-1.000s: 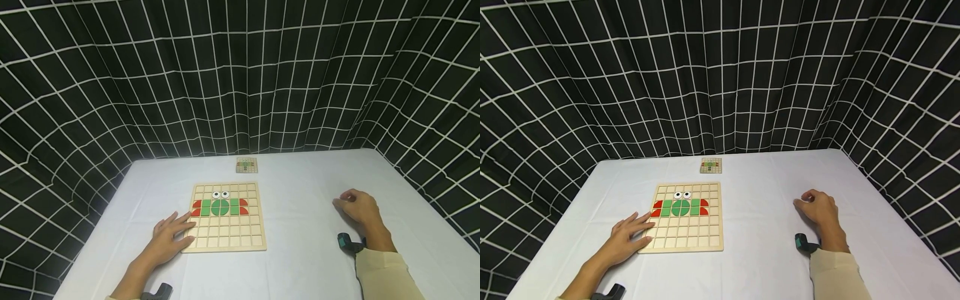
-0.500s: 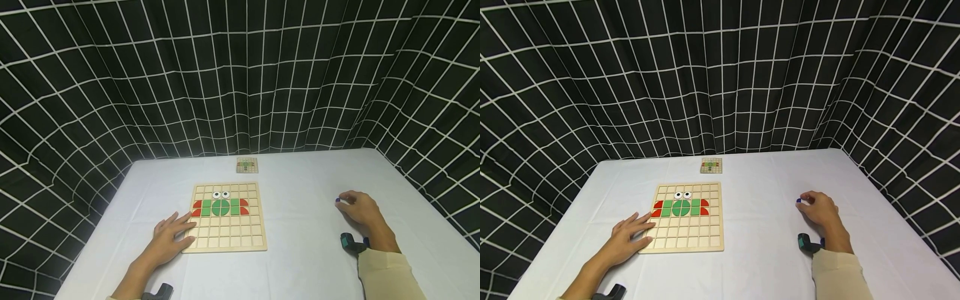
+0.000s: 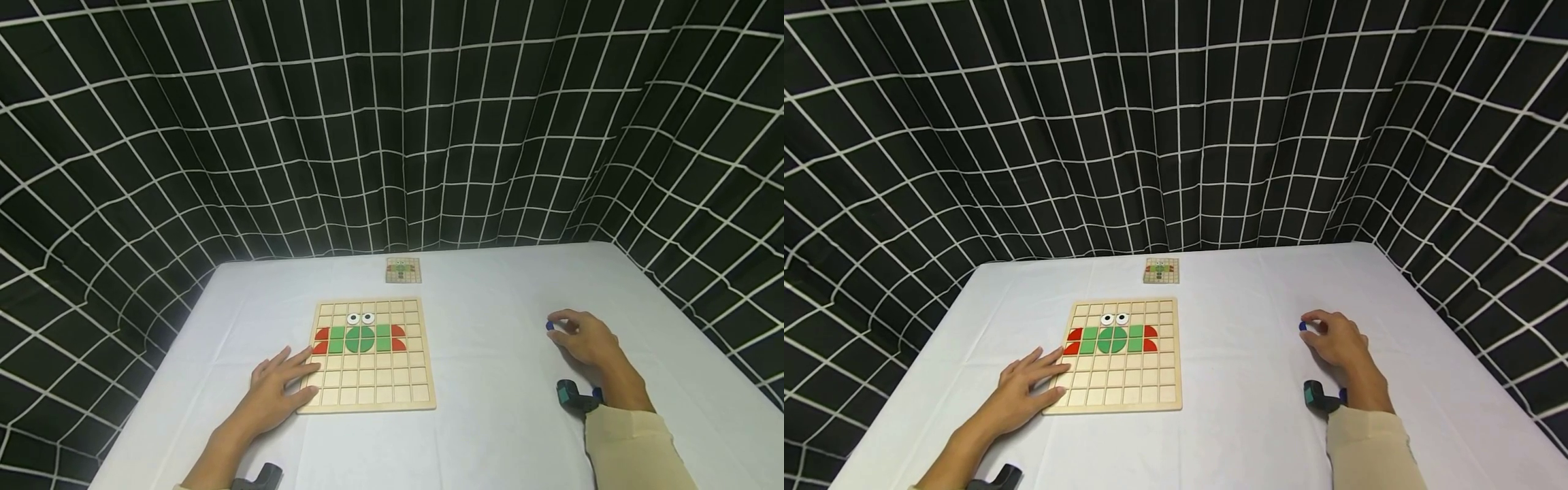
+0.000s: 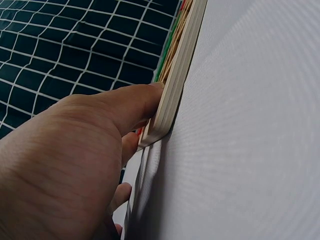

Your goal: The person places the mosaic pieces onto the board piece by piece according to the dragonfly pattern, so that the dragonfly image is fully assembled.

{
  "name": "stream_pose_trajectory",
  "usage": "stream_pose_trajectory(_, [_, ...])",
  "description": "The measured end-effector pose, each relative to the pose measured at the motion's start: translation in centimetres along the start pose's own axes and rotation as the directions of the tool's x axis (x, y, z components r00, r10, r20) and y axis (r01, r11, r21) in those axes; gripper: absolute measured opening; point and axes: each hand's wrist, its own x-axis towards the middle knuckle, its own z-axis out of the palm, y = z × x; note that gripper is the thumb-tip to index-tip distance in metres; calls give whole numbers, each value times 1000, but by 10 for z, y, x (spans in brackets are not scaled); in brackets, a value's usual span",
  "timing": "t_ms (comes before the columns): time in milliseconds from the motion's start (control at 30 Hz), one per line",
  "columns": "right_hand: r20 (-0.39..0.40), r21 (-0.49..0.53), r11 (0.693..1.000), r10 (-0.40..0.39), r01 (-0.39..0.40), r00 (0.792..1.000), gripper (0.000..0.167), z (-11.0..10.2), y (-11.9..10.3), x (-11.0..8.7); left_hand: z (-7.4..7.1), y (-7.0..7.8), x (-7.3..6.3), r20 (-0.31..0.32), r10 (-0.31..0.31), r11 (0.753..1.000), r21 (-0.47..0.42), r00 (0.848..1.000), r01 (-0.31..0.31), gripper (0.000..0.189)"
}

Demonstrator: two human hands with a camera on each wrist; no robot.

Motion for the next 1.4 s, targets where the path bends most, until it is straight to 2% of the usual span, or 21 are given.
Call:
stream_pose_trajectory(133, [-11,-1,1000,-13,13,1000,36,0,1,0,0,1,0,-6,1,1000,-2,1000,-1,41])
stream_pose_trajectory(300, [-30,2,1000,6,-6,1000,40,3,3,2,0,1,0,-1,1,1000,0,1000,-1,40])
stream_pose_trajectory(533, [-141,96,995,30,-17,990,37,4,-1,0,0,0,0,-1,-3,1000,2,1000,3,40])
stream_pose_trajectory(733, [-221,131,990,-22,52,975,37,-3,-12,-2,0,-1,0,2,-8,1000,-2,1000,8,40])
stream_pose_trajectory(967, [-293,145,977,-112,160,950,40,-16,-37,-8,0,-2,0,-9,11,1000,-7,1000,-11,40])
stream_pose_trajectory(1133, [-313,149,969,-145,199,939,38,-24,-59,-16,0,-1,1,-9,22,1000,-9,1000,-22,40])
stream_pose_trajectory(1267, [-326,164,958,-171,234,930,36,-29,-78,-24,0,-1,1,0,13,1000,-13,1000,-13,39])
stream_pose_trajectory(1400, [-356,184,939,-212,290,910,30,-30,-95,-31,-1,-1,0,8,1,1000,-15,1000,-1,39])
